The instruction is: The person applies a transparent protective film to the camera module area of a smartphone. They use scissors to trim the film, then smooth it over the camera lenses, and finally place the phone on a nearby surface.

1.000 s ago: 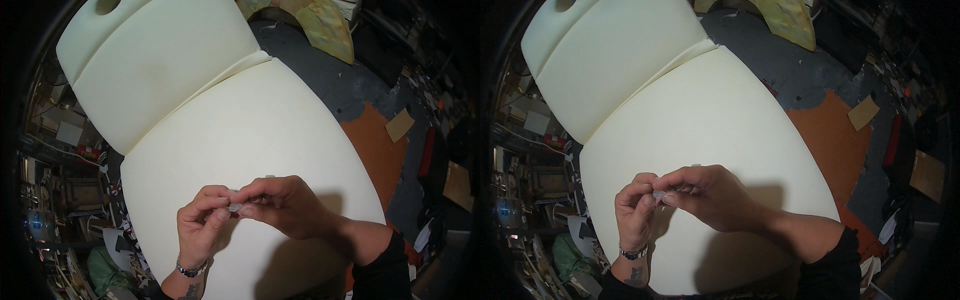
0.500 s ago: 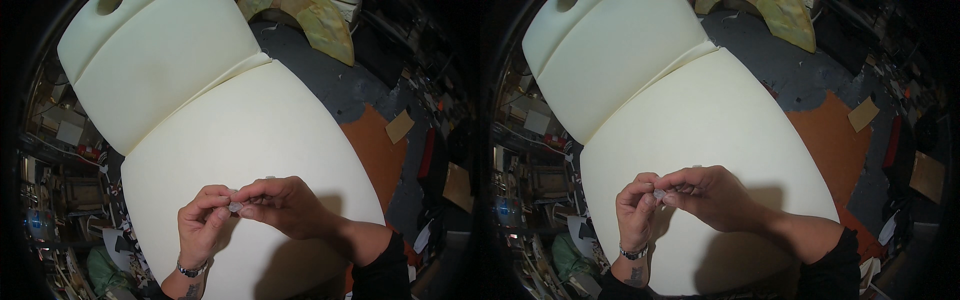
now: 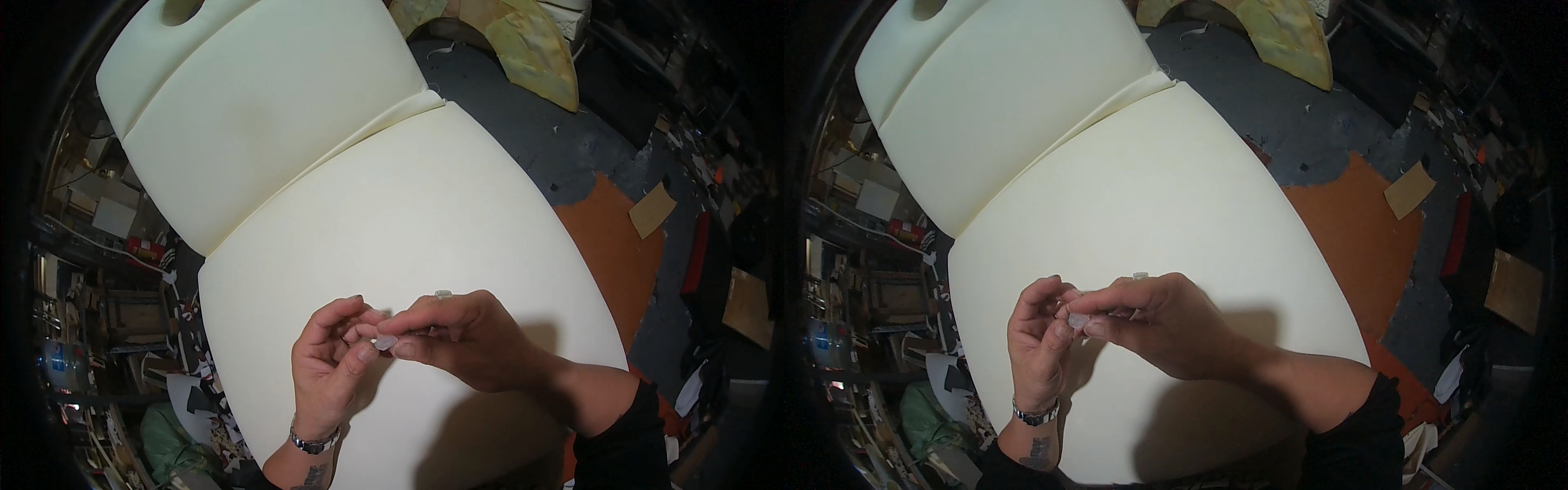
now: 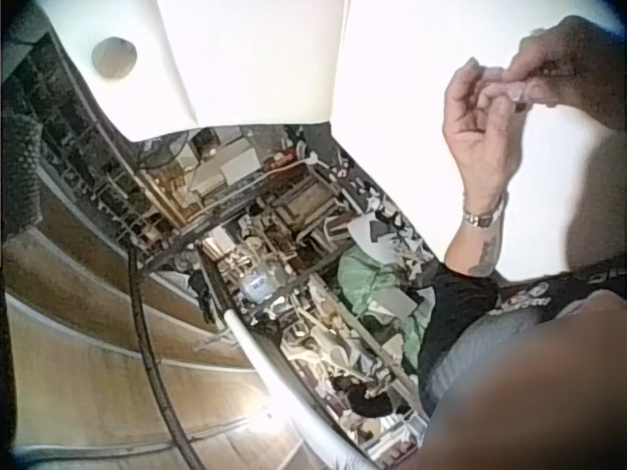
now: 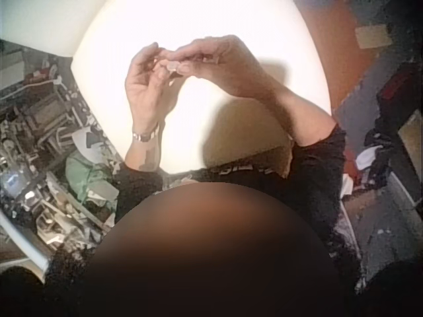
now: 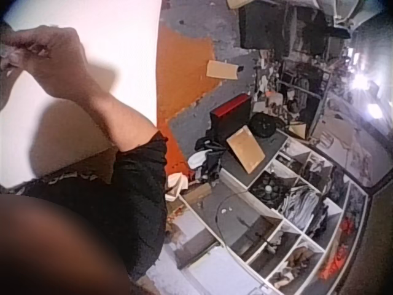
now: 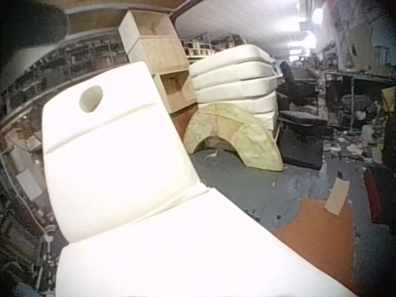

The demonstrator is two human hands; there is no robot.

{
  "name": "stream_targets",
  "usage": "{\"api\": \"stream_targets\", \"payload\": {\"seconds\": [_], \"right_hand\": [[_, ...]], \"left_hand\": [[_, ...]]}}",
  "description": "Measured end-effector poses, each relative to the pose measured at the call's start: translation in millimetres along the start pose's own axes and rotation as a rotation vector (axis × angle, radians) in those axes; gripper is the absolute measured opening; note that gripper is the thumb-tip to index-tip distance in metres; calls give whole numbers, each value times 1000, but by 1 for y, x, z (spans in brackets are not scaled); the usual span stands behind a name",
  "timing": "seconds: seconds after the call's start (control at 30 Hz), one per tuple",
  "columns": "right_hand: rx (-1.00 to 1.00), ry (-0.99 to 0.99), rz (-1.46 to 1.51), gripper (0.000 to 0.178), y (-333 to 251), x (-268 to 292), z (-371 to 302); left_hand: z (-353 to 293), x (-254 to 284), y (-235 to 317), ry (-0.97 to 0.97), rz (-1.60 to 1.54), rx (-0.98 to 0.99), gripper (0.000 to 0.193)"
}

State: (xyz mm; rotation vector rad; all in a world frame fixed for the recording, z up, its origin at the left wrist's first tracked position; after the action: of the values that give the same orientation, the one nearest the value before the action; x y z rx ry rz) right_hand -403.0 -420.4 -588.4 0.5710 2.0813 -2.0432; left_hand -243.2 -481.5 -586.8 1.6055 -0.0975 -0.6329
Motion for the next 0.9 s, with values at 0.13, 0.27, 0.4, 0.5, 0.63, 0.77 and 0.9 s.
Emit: {"api": "stream_targets", "payload": {"seconds": [0.13, 0.27, 0.4, 0.5, 0.63, 0.77, 0.9], "right_hand": [[-19, -7, -15, 20, 1, 0, 0], [-2, -3, -44, 20, -1, 1, 0], [-11, -13, 0, 19, -3, 0, -1], [-44, -25, -32, 20, -3, 2, -1], [-56, -18, -48, 18, -4, 1, -1], [-117, 6, -1, 13, -1, 1, -1], [-159, 15, -21, 10, 1, 2, -2]], "left_hand": [[0, 0, 1, -7, -2, -4, 49], [0, -5, 3, -57, 26, 2, 30], [0, -7, 8, -74, 134, -14, 20], [-1, -9, 9, -80, 129, -8, 20], [0, -10, 10, -81, 122, -3, 19], [0, -11, 9, -50, 159, 13, 18], [-3, -11, 7, 1, 196, 42, 23]]}}
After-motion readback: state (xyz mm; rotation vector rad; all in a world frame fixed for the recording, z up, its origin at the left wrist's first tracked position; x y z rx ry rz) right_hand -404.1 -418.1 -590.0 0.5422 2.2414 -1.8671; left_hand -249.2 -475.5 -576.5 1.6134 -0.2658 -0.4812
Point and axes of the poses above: each hand's wrist, its own z-axis towards the middle knuckle, its own x-axis out of the back of the hand, y = z × x, the point moved 6 cm from there along z, towards the middle knuckle, and after that the axes turned 12 degrees about y, right-handed, at the moved point
